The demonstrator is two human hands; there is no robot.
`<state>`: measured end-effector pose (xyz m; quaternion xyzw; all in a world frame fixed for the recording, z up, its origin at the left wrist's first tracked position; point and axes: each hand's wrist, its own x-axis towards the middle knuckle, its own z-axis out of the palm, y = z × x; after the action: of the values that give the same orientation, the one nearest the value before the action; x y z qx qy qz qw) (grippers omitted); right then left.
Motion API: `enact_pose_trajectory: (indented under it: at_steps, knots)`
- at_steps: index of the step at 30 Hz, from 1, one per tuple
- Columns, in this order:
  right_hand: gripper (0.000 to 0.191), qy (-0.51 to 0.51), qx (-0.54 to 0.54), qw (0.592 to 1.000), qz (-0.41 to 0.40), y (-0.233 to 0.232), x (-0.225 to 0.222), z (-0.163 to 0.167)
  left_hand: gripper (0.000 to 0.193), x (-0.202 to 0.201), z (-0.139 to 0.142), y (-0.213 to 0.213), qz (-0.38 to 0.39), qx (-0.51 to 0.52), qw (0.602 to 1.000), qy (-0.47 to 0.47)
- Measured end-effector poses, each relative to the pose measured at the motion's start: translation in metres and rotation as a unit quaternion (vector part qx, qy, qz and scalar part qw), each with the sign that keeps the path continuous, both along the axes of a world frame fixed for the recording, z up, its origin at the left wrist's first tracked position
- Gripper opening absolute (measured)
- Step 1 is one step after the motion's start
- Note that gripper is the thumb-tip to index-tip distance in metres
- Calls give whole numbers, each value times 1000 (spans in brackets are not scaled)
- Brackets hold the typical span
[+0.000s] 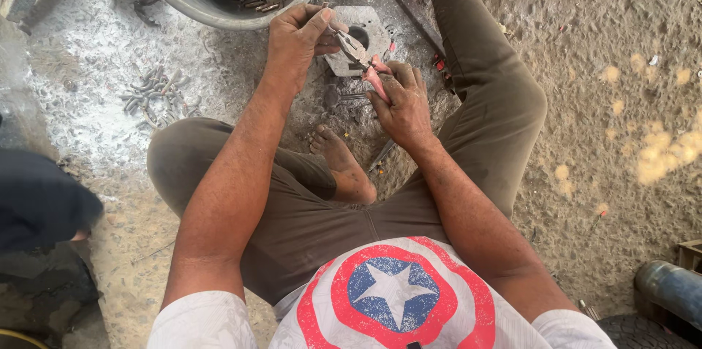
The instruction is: The person sits on the ground at a motorcycle repair yard and uses pliers to work on a metal brake hub plate, pulling and fitting small springs and pins into the plate. They repeatedly pick parts from a bucket of scrap components, position them in the hub, and press them into place by hand.
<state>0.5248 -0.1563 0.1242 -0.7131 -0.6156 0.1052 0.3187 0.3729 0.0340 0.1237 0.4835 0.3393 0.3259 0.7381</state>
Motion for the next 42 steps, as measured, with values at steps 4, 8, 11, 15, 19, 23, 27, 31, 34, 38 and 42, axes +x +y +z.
enact_pose_trajectory:
  at_steps: [4, 8, 11, 15, 19, 23, 27, 31, 34, 38, 42]
  knots:
    - [34, -38, 7, 999, -6, 0, -1, 3, 15, 0, 1, 0, 0, -5, 1000, 7]
    - [34, -28, 9, 1000, -5, 0, 0, 1, 15, -1, -1, 0, 1, -11, 1000, 7]
    - [28, -33, 11, 999, 2, 0, 2, -2, 15, -1, -3, 0, 6, 2, 1000, 26]
    - [17, 16, -32, 999, 8, 2, 2, -8, 15, 0, -4, -1, 2, 2, 999, 38]
    - [24, 91, -77, 993, -3, 3, -2, -9, 14, 0, 0, -1, 0, 5, 998, 60]
    - [22, 134, -116, 984, -18, 2, -4, -9, 15, -3, 0, 1, 0, 20, 998, 61]
    - [23, 122, -98, 988, -11, -1, -6, -12, 16, 1, -13, -3, 6, 16, 997, 70]
    - [22, 142, -90, 986, -12, -8, -14, -14, 14, -3, -23, 3, 37, 32, 996, 69]
    - [22, 84, -86, 993, 20, -18, -23, -13, 19, -29, -18, 33, 155, 59, 982, 93]
    - [20, 114, -55, 991, 40, -25, -30, -13, 15, -60, -12, 69, 162, 35, 983, 85]
    - [26, 115, -153, 982, -6, -22, -25, -15, 16, -48, -18, 55, 103, 39, 993, 49]
